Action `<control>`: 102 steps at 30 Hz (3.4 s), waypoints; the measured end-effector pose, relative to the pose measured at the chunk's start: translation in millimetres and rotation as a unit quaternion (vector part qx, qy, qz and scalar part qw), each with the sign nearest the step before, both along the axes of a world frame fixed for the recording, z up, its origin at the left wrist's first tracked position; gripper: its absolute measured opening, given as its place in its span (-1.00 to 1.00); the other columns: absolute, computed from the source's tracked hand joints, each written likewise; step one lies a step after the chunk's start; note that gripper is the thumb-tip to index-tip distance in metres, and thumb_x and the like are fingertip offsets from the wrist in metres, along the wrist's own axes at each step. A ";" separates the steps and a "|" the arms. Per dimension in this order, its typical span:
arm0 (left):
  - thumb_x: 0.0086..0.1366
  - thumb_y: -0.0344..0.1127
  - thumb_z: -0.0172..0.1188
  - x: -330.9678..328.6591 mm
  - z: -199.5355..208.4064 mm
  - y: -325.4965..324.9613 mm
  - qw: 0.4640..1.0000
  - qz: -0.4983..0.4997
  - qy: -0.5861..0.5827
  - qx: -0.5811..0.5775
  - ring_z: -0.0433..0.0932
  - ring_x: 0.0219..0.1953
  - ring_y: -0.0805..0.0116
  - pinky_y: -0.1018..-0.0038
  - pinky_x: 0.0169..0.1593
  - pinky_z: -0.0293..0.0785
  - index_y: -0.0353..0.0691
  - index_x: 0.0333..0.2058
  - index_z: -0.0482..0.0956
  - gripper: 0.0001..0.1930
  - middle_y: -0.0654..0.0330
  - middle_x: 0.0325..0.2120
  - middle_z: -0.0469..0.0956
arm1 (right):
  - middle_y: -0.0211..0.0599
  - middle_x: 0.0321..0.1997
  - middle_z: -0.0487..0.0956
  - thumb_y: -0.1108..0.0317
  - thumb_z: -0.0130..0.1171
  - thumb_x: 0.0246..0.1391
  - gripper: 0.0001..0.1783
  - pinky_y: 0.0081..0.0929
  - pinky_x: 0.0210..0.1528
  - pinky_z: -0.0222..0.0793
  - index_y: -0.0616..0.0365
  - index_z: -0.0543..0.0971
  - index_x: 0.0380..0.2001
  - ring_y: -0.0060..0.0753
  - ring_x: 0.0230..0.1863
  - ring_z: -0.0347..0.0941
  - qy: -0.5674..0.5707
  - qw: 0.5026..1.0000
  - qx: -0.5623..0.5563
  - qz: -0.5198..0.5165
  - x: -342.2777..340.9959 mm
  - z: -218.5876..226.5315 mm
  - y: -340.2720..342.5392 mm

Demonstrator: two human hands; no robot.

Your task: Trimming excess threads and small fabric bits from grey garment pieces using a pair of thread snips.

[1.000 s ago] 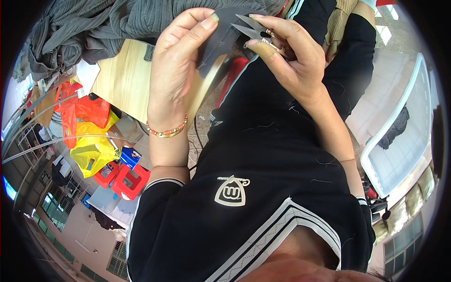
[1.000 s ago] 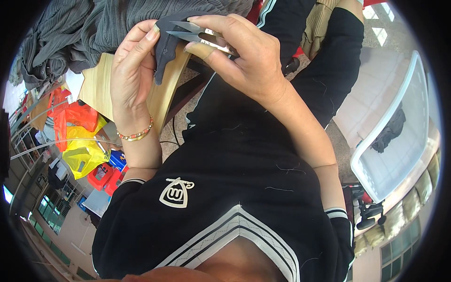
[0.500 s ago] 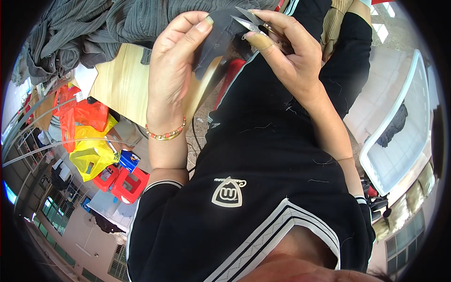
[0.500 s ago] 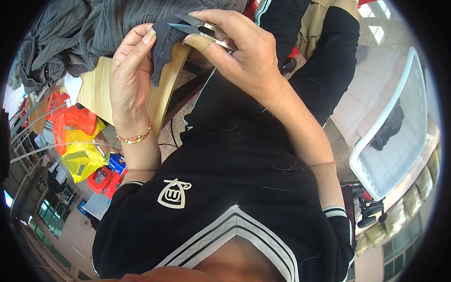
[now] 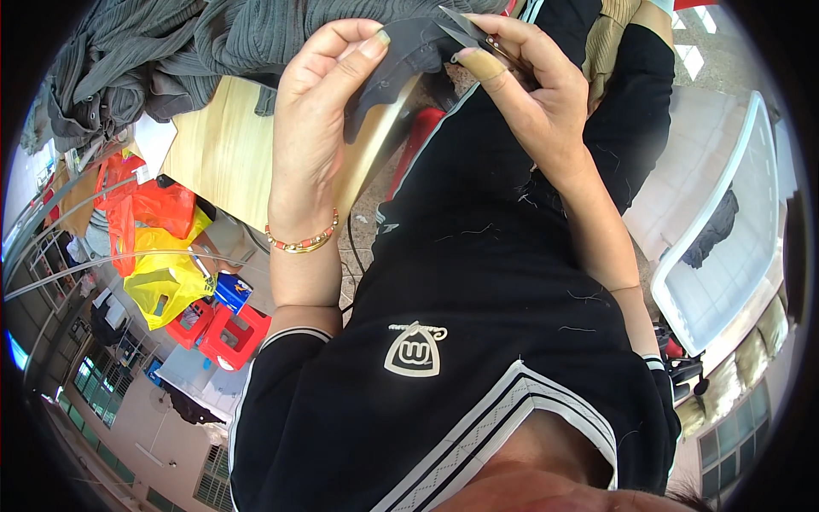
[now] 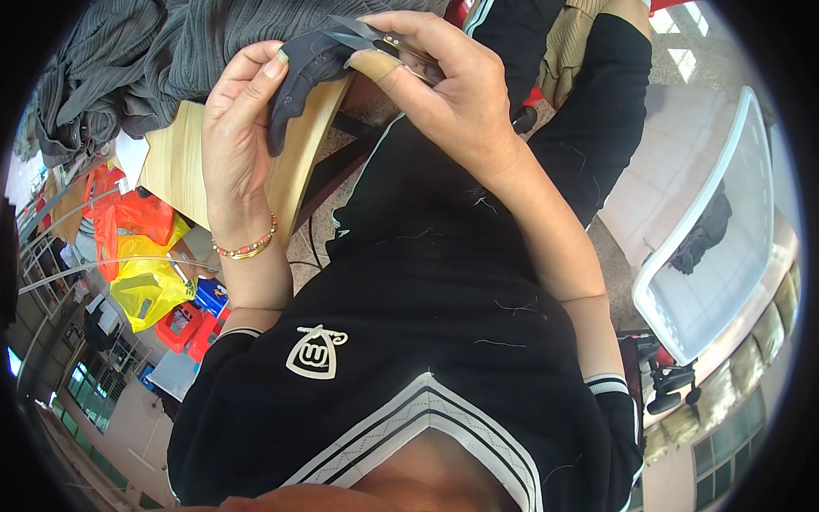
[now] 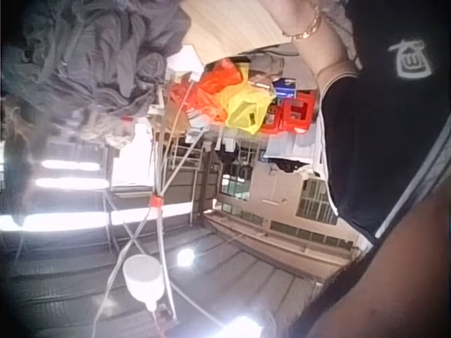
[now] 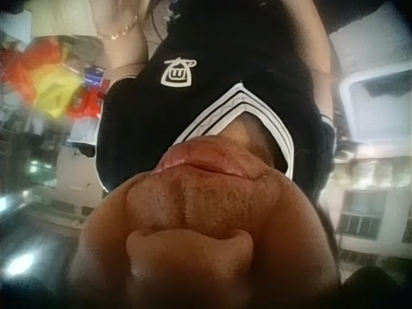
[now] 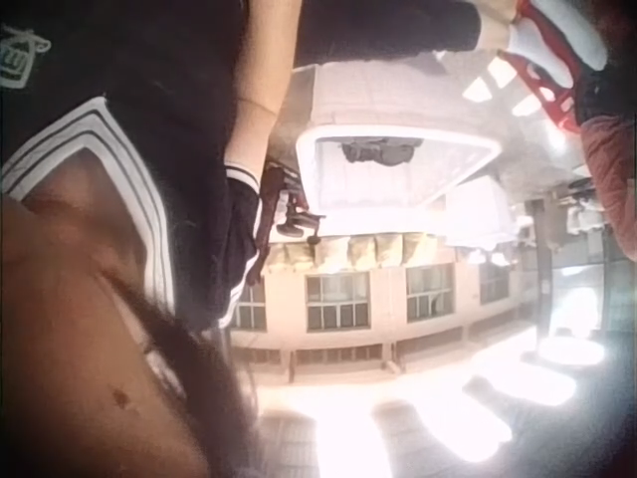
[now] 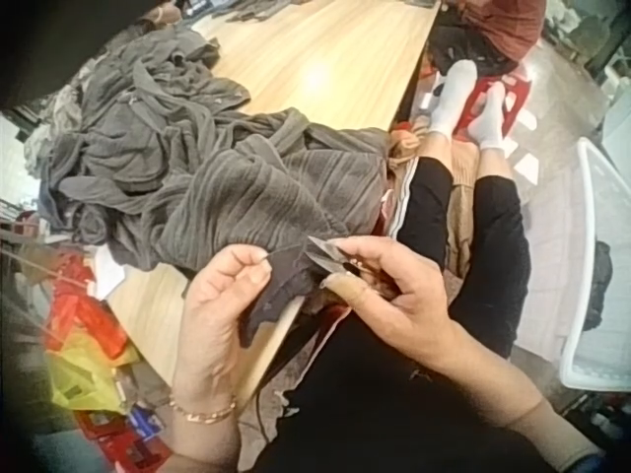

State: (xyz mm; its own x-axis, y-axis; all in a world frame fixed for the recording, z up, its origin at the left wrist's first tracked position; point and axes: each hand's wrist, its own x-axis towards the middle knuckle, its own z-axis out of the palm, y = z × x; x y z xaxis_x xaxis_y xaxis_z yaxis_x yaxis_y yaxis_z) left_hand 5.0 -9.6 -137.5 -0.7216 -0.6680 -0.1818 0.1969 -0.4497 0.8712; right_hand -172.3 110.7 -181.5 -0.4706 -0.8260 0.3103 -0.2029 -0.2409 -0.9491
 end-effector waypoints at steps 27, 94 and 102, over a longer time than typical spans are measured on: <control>0.45 -0.44 0.19 -3.1 -0.1 2.5 1.000 0.012 0.008 0.013 0.65 -0.19 0.60 0.68 -0.06 0.54 -0.30 -0.03 0.59 -0.83 0.23 -0.22 0.69 | -0.38 -0.52 0.51 0.36 0.51 0.01 -0.57 -0.60 -0.51 0.32 0.15 0.71 -0.01 -0.59 -0.56 0.41 0.190 0.982 -0.006 -0.002 -1.8 16.7 8.6; 0.44 -0.54 0.13 -14.8 22.8 18.4 0.993 0.099 -0.058 0.041 0.62 -0.30 0.58 0.67 -0.16 0.53 -0.32 -0.12 0.55 -0.91 0.23 -0.30 0.67 | -0.47 -0.56 0.50 0.37 0.57 -0.15 -0.52 -0.63 -0.60 0.32 0.10 0.73 -0.06 -0.65 -0.63 0.43 0.340 0.940 -0.012 -0.001 2.6 28.8 23.9; 0.45 -0.54 0.13 -14.7 23.6 19.5 0.993 0.095 -0.071 0.023 0.61 -0.30 0.59 0.68 -0.17 0.52 -0.32 -0.13 0.55 -0.91 0.24 -0.31 0.67 | -0.50 -0.61 0.35 0.44 0.57 -0.10 -0.52 -0.65 -0.61 0.04 0.22 0.72 -0.03 -0.70 -0.64 0.18 0.323 0.946 -0.036 0.004 4.2 24.7 20.2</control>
State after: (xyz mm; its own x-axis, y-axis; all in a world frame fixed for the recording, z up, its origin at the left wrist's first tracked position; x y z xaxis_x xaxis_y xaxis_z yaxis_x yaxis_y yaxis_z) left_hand -9.7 9.9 -113.9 -0.5484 -0.7781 -0.3062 0.1589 -0.4565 0.8754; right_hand -168.1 131.0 -156.9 -0.1572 -0.7942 0.5870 -0.7328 -0.3047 -0.6084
